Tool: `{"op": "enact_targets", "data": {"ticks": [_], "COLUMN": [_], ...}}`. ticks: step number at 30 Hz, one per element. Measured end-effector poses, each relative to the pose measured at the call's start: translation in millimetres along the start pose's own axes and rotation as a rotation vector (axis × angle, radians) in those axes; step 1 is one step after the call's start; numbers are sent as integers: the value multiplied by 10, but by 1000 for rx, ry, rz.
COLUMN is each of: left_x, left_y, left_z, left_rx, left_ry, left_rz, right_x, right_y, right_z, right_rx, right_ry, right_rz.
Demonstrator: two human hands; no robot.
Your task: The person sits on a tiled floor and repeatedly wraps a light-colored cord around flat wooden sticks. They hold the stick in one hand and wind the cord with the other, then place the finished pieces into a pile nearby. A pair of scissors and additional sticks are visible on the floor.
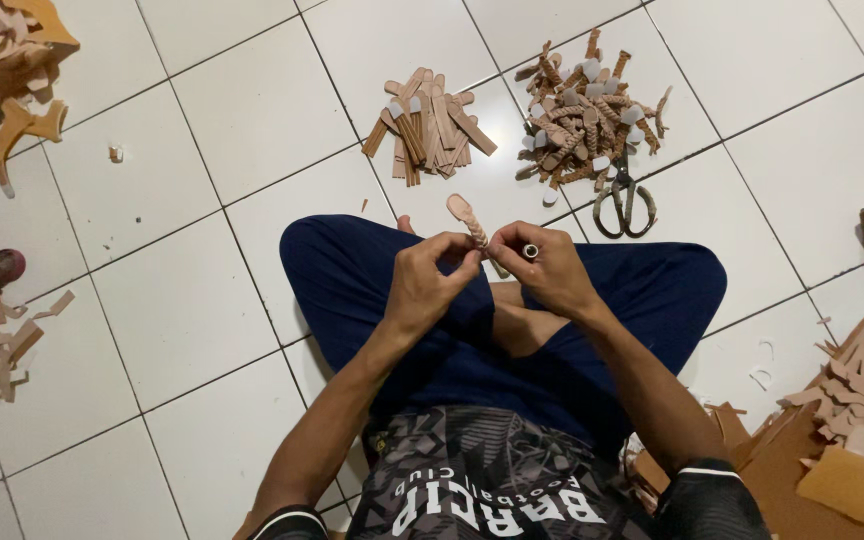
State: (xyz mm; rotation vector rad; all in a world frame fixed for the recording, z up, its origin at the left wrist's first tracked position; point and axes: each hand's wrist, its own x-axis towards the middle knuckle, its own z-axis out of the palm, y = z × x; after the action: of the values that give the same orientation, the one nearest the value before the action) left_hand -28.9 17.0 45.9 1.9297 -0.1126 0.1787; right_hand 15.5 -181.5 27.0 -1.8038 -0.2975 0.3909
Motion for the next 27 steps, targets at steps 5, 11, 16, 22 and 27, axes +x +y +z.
{"op": "enact_targets", "data": {"ticks": [5, 11, 16, 22, 27], "left_x": [-2, -24, -35, -37, -88], "left_y": [-77, -320, -513, -393, 19], "left_z": [205, 218, 379, 348, 11], "left_rx": [92, -544, -793, -764, 267], "left_ry": [202, 36, 95, 120, 141], "left_rz": [49, -340, -313, -434, 262], "right_x": [32, -26, -13, -23, -68], "right_y": [55, 44, 115, 198, 49], "right_z": [156, 350, 398, 348, 95], "right_rx": [472, 475, 660, 739, 30], "right_ry": [44, 223, 189, 153, 189], "right_rz": [190, 78, 146, 48, -198]}}
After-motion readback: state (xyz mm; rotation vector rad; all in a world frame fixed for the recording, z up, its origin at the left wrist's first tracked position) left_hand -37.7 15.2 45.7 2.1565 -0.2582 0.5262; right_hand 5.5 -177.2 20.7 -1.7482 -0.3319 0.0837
